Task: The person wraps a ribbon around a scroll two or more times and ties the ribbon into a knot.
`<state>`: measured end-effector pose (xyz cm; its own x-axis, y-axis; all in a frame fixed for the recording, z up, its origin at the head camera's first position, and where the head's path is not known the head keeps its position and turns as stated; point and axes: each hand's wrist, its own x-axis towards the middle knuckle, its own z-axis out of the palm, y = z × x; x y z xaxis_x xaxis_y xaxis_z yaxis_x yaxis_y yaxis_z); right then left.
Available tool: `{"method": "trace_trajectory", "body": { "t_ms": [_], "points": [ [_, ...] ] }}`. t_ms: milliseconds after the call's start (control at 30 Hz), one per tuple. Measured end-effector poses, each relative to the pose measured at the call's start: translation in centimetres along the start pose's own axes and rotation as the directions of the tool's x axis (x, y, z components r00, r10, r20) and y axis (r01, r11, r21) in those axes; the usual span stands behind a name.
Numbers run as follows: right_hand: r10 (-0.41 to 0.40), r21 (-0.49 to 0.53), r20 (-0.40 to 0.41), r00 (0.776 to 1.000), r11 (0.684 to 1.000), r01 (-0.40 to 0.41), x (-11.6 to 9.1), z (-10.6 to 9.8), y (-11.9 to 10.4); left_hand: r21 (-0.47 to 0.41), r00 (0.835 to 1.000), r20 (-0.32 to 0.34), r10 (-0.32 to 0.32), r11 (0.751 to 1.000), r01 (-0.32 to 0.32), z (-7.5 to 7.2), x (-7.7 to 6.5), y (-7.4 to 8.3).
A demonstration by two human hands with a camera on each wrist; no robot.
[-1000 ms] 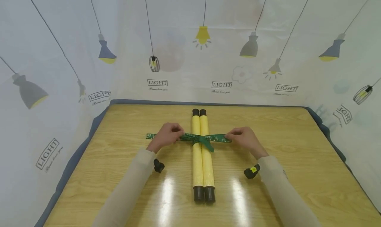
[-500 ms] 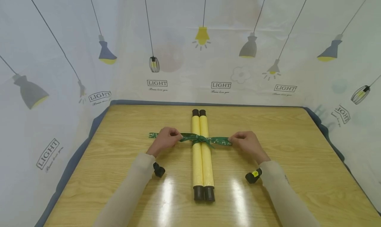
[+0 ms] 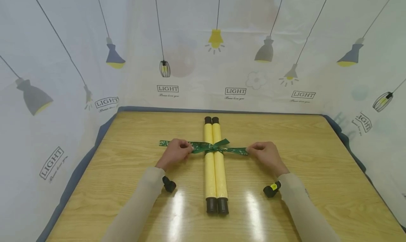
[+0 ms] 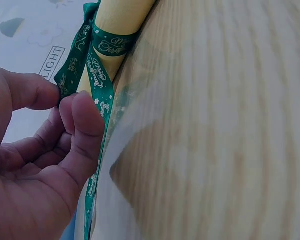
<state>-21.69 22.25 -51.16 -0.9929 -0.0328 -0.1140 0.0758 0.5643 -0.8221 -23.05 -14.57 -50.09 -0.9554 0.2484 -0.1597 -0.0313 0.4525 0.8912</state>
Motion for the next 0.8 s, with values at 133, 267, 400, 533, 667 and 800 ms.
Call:
{"method": "trace_trajectory", "body": {
  "t_ms": [133,267,400,533,667,800],
  "points": [
    [0.022,-0.014,0.009,1.0,1.0,-0.022,0.12,-0.03,0.06,0.013,0.999,-0.035,-0.013,1.0,0.013,0.22,0.05,-0.27],
    [0.033,0.0,0.011,0.999,0.999,-0.033,0.32,-0.1,0.16,0.012,0.998,-0.057,-0.027,1.0,0.028,0.21,0.35,-0.31],
    [0.037,0.032,0.013,0.999,0.999,-0.038,0.51,-0.3,0.17,-0.012,0.996,-0.08,-0.031,0.999,0.031,0.34,0.58,0.16],
    [0.025,0.027,0.033,0.999,0.999,-0.026,0.66,-0.16,0.33,-0.058,0.995,-0.1,-0.014,0.998,0.008,0.72,0.6,0.24],
    [0.004,-0.016,0.067,0.998,1.0,-0.003,0.65,-0.19,0.69,-0.108,0.997,-0.073,-0.02,0.994,0.012,0.87,0.52,0.12],
    [-0.012,-0.083,0.097,0.995,0.996,0.02,0.49,-0.51,0.67,-0.148,0.999,-0.04,-0.032,0.989,0.026,0.42,0.16,-0.01]
  ]
}}
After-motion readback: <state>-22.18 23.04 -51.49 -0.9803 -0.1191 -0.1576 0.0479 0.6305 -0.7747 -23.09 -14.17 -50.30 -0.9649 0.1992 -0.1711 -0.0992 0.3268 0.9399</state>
